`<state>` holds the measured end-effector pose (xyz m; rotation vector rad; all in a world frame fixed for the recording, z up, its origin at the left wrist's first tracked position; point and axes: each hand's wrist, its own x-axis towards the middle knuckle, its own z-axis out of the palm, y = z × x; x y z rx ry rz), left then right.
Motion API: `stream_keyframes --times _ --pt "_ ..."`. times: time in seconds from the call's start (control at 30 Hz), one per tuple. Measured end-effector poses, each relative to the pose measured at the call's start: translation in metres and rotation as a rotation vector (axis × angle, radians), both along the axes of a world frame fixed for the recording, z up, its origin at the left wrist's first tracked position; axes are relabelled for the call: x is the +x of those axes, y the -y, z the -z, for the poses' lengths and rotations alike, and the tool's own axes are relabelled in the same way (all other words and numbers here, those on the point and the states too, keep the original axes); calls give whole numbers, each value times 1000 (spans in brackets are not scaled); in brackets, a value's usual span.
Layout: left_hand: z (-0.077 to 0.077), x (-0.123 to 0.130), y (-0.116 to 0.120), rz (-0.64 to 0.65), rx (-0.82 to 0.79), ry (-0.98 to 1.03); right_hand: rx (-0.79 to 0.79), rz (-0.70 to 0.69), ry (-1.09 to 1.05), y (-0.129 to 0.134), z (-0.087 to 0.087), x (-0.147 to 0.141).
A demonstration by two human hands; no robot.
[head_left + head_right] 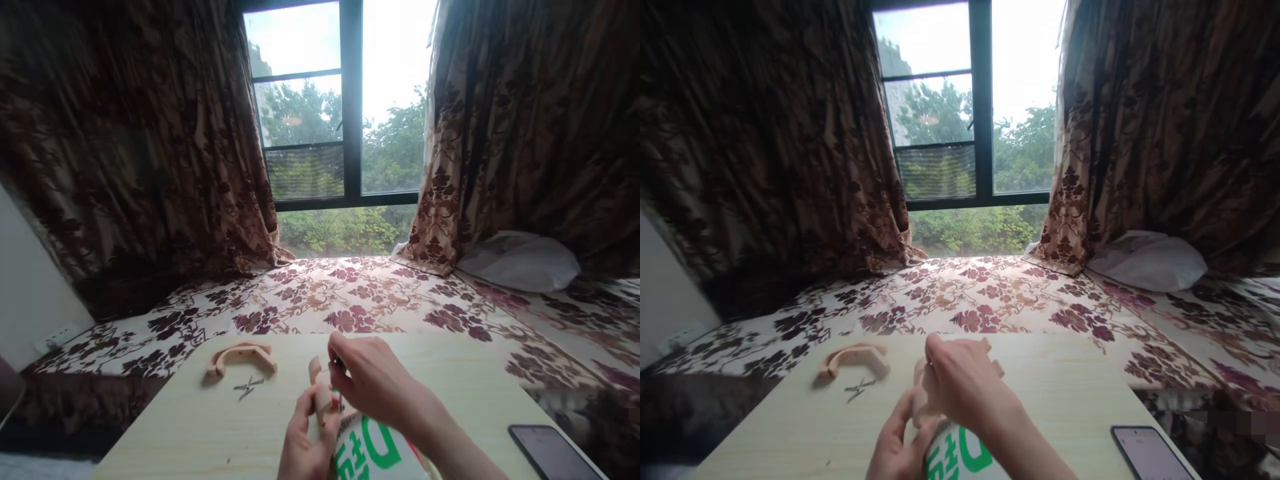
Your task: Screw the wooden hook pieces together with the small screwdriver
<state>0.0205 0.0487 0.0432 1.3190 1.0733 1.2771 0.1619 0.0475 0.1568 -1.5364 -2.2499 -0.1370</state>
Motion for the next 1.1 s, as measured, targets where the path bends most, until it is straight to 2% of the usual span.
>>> stream_keyframes --times 0.07,0.2,0.3,0.37,0.5,0.57,0.63,0.7,0.87,1.1 --pt "-12 -5 -6 54 23 -66 8 -1 -51 0 5 3" --pt "-44 -14 -13 257 66 -274 -2 -17 -218 -3 16 8" --pt "-52 -15 -16 390 91 -308 11 -53 -271 -4 20 7" --pt "-44 -15 -18 398 89 -282 2 -87 -289 -2 20 7" --pt "-11 -16 -22 316 108 -189 -43 -113 -292 2 15 7" --pt "-1 -16 -23 267 115 -181 -51 -119 -297 2 12 8" --pt "1 -17 -21 204 126 -195 -59 -122 -295 1 10 8" --pt "-4 -18 -18 155 131 -213 -69 -122 -280 -1 9 8" --pt "-17 -18 -9 184 121 -259 -88 -142 -275 -1 9 11" --pt "2 1 -2 28 217 -304 -104 -128 -272 -2 10 22"
